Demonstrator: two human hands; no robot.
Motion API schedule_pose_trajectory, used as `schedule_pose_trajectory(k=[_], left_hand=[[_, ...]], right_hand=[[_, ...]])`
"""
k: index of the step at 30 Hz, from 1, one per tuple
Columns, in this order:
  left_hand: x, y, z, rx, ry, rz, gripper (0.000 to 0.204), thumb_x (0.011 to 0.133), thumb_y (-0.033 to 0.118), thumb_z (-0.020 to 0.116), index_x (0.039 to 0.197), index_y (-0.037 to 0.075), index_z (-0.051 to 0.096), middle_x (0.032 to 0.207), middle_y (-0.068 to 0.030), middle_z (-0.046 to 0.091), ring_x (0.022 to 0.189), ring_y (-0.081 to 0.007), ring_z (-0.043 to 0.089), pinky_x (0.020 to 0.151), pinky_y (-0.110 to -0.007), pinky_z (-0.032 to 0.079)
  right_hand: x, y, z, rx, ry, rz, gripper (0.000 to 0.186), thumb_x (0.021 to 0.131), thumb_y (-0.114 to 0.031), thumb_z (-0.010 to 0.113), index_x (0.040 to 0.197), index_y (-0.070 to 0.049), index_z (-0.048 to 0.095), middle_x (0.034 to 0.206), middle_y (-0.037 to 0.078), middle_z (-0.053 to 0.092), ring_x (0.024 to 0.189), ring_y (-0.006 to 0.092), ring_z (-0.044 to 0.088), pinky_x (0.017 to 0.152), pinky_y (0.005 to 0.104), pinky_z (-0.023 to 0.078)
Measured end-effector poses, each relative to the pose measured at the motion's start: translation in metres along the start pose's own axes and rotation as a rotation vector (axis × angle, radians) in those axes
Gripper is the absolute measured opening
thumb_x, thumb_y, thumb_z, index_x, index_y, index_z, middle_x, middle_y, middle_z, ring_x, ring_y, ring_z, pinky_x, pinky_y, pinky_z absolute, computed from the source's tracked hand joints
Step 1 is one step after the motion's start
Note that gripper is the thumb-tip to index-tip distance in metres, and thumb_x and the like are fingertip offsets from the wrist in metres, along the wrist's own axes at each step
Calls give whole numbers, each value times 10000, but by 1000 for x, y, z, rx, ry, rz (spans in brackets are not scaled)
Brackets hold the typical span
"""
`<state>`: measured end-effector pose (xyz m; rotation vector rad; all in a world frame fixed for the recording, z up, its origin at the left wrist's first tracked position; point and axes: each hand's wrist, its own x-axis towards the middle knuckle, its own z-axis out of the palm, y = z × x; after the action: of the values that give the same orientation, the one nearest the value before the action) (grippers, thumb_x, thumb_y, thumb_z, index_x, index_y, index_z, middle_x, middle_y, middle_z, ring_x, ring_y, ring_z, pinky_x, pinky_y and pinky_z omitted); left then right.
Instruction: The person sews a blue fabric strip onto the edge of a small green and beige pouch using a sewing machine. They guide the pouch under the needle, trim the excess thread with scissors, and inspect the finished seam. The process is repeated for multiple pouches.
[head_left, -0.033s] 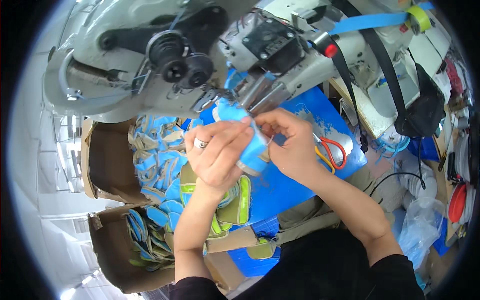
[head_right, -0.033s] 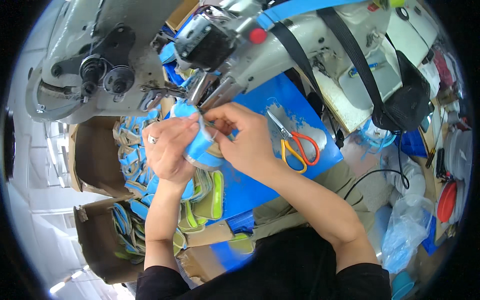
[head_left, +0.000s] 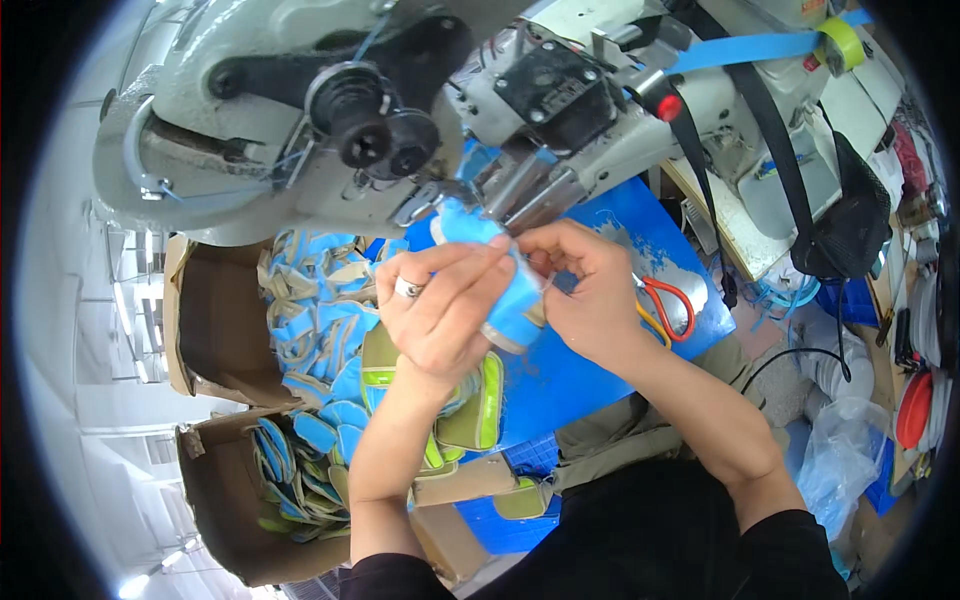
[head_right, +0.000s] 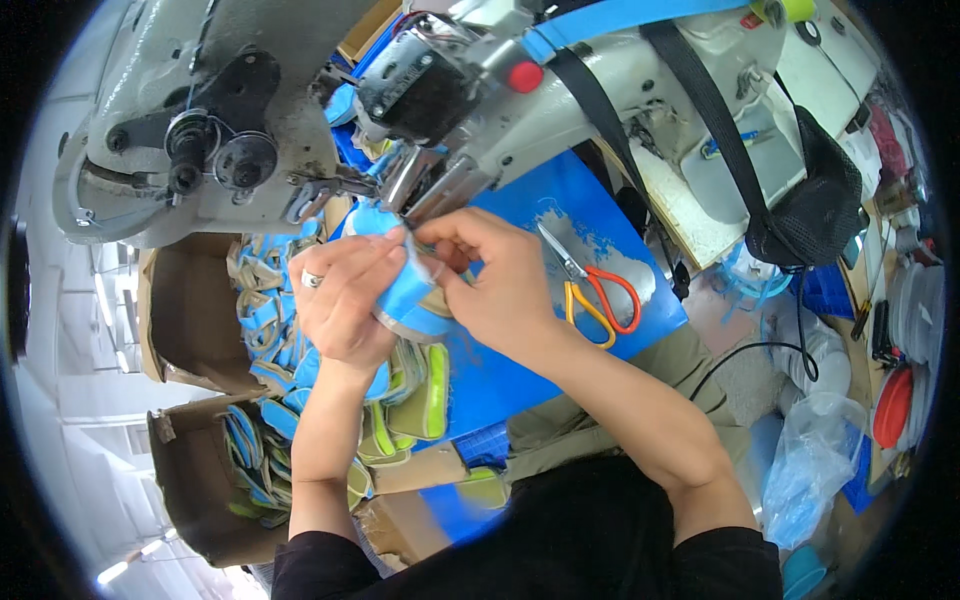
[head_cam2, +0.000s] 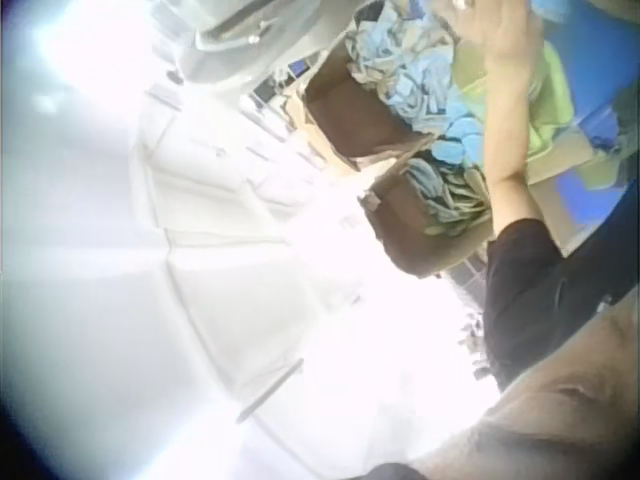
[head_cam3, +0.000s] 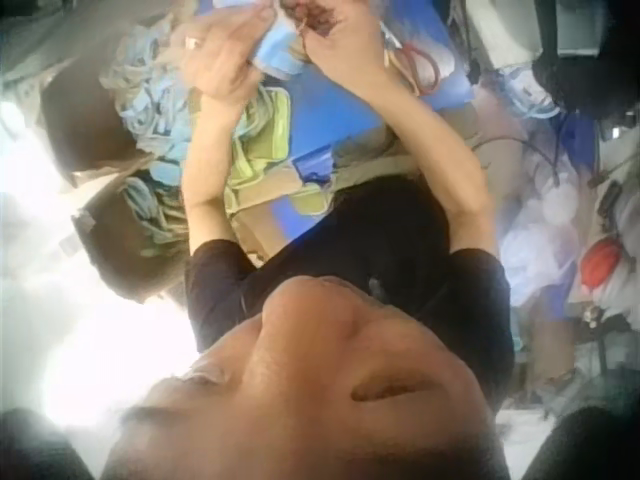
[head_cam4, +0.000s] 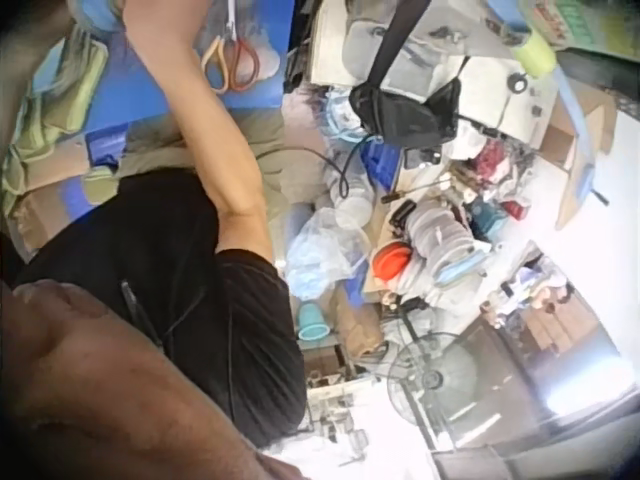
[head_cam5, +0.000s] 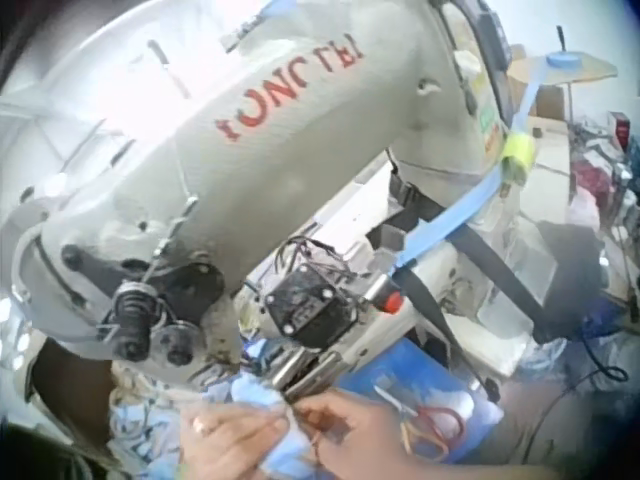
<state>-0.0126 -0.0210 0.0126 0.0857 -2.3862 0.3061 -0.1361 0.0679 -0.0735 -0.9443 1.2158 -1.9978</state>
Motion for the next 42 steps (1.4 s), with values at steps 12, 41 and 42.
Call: schedule_pose_trajectory(k=[12,41,42], left_hand=[[5,5,2,32,-23,-85,260,727,88,794,980,79,739,1000,-37,767,899,-196,711,862,-326,417],[1,32,-7,46,-77,-140,356,647,142,789,991,54,759,1019,-41,752,878,-203,698,770,-321,444],[2,31,-6,35,-78,-146,356,643,143,784,987,55,760,1023,-42,751,873,-201,697,769,-321,445]], right_hand=[[16,-27,-16,170,-161,298,237,836,13,702,1072,7,727,768,21,684,673,55,621,624,233,512],[1,-21,-27,256,-257,370,169,902,-19,713,1066,20,722,808,4,693,706,44,624,618,226,496],[0,-23,-27,260,-247,371,167,905,-7,707,1070,19,718,819,0,690,716,38,620,621,220,493]])
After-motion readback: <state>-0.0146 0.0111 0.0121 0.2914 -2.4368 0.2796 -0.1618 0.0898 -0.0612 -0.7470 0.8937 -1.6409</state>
